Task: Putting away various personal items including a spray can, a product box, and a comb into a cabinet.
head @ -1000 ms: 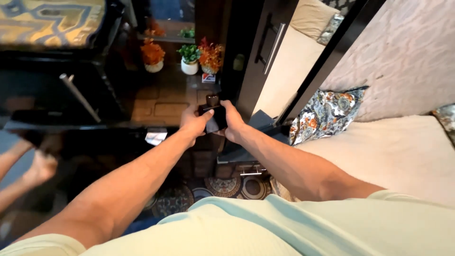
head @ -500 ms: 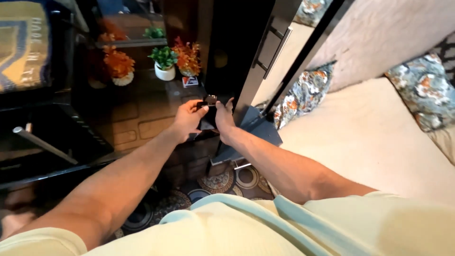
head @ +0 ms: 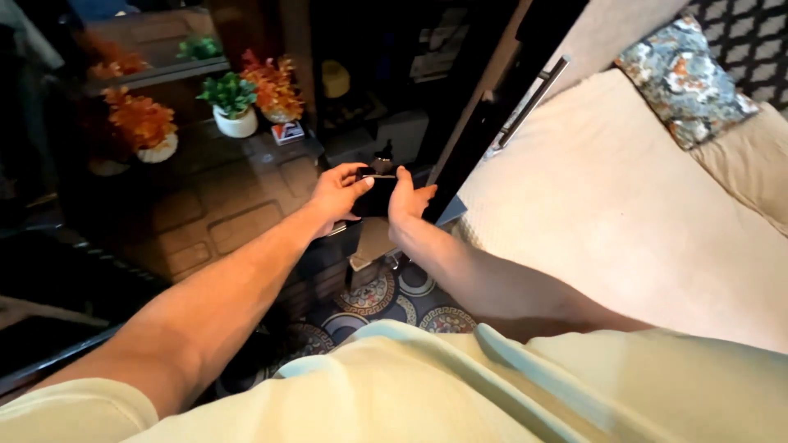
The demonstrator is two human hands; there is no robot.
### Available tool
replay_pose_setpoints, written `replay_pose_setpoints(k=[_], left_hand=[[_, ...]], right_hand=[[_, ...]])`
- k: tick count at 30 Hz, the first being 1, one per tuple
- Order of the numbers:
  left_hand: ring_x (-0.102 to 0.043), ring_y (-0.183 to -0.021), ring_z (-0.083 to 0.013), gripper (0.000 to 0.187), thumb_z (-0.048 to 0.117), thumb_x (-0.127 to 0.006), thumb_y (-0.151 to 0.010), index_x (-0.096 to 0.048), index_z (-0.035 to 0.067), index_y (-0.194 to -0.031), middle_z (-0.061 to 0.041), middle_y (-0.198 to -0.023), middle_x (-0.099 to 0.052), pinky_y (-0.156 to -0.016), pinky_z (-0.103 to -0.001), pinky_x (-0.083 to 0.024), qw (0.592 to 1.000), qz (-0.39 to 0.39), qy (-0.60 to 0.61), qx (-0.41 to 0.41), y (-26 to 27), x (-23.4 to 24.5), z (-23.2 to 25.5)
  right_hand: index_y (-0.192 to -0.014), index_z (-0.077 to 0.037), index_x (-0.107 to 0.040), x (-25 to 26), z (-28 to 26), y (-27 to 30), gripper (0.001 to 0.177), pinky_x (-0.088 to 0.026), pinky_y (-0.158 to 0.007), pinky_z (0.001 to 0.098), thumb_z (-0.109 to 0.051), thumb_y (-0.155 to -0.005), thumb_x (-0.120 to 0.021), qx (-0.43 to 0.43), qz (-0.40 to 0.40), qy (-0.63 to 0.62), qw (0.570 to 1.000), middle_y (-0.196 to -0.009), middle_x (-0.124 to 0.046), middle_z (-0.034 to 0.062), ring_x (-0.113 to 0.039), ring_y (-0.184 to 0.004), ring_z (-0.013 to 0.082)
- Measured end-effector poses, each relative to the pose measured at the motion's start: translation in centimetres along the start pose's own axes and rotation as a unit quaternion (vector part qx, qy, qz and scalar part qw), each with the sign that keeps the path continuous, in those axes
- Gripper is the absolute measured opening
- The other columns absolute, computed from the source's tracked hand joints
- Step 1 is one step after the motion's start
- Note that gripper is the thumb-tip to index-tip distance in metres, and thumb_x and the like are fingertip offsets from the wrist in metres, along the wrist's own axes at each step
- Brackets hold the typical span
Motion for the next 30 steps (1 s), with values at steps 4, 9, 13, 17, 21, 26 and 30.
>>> replay_pose_setpoints(k=[4, 9, 13, 17, 21, 26, 30], left_hand=[[-0.069, -0.096, -0.0213, 0.041, 0.024, -0.071, -0.094, -0.061, 0.016, -0.133, 0.0, -0.12, -0.073, -0.065, -0.042, -0.059, 1.0, 0.002, -0.016, -0.003, -0.7, -2.9, 0.2], [-0.07, -0.102, -0.0208, 0.041, 0.028, -0.068, -0.096, -0.06, 0.017, -0.135, -0.001, -0.122, -0.072, -0.069, -0.043, -0.063, 1.0, 0.009, -0.008, 0.026, -0.3, -5.1, 0.7], [-0.064, -0.114, -0.0164, 0.044, 0.026, -0.069, -0.094, -0.057, 0.019, -0.136, 0.003, -0.128, -0.068, -0.07, -0.045, -0.063, 1.0, 0.027, -0.008, 0.01, -1.2, -7.6, 1.0], [-0.065, -0.116, -0.0188, 0.046, 0.023, -0.071, -0.093, -0.057, 0.018, -0.136, 0.0, -0.129, -0.068, -0.071, -0.045, -0.063, 1.0, 0.006, -0.017, 0.001, -1.9, -11.3, 0.7], [-0.068, -0.104, -0.0247, 0.044, 0.022, -0.073, -0.092, -0.062, 0.016, -0.134, -0.005, -0.121, -0.072, -0.071, -0.042, -0.061, 1.0, -0.008, 0.025, -0.006, -3.3, -13.5, -1.1], [-0.065, -0.102, -0.0196, 0.041, 0.021, -0.076, -0.09, -0.066, 0.018, -0.131, -0.002, -0.111, -0.066, -0.071, -0.045, -0.064, 1.0, 0.022, -0.013, -0.001, -3.1, -15.7, 0.2], [-0.066, -0.1, -0.0185, 0.043, 0.021, -0.075, -0.088, -0.065, 0.019, -0.13, 0.0, -0.11, -0.066, -0.069, -0.044, -0.064, 0.997, 0.069, -0.017, -0.016, -4.6, -15.1, 0.8]], right_hand=[[-0.16, 0.004, -0.009, 1.0, 0.3, -2.4, 0.117, -0.035, -0.117, 0.037, -0.053, -0.079, -0.073, -0.015, 0.004, -0.067, 0.998, -0.156, -0.039, 0.0262, -0.046, -0.141, 0.0336], [-0.145, 0.01, -0.052, 3.1, -1.6, -2.8, 0.087, -0.046, -0.107, 0.0412, -0.054, -0.087, -0.064, -0.099, -0.078, -0.05, 0.991, -0.144, -0.061, 0.0262, -0.059, -0.13, 0.0343], [-0.14, 0.003, -0.054, 5.2, -3.0, -2.5, 0.075, -0.049, -0.104, 0.0416, -0.046, -0.084, -0.063, 0.042, -0.034, -0.051, 0.997, -0.134, -0.07, 0.0233, -0.067, -0.122, 0.0349], [-0.151, -0.001, -0.038, 6.0, -0.4, -6.5, 0.08, -0.038, -0.113, 0.0431, -0.049, -0.092, -0.065, 0.097, 0.061, -0.002, 0.993, -0.149, -0.047, 0.0247, -0.045, -0.138, 0.0388], [-0.151, -0.002, -0.04, 8.1, -1.4, -6.1, 0.076, -0.039, -0.114, 0.0432, -0.048, -0.094, -0.06, 0.077, 0.072, -0.009, 0.994, -0.15, -0.048, 0.0249, -0.047, -0.138, 0.0393], [-0.137, 0.0, -0.055, 9.5, -1.4, -9.0, 0.062, -0.044, -0.102, 0.0422, -0.044, -0.094, -0.061, 0.067, 0.042, -0.054, 0.995, -0.132, -0.061, 0.0218, -0.056, -0.123, 0.0347], [-0.113, -0.004, -0.074, 8.4, -1.6, -12.0, 0.046, -0.052, -0.089, 0.0366, -0.044, -0.095, -0.061, 0.028, -0.122, -0.091, 0.988, -0.107, -0.077, 0.0119, -0.068, -0.101, 0.0225]])
Point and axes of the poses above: each hand's wrist, its own y-axis away from the middle knuckle, its own x-axis out of the back of the hand, z = x × y, the point moved 1 cm from there along -y, towards the middle knuckle
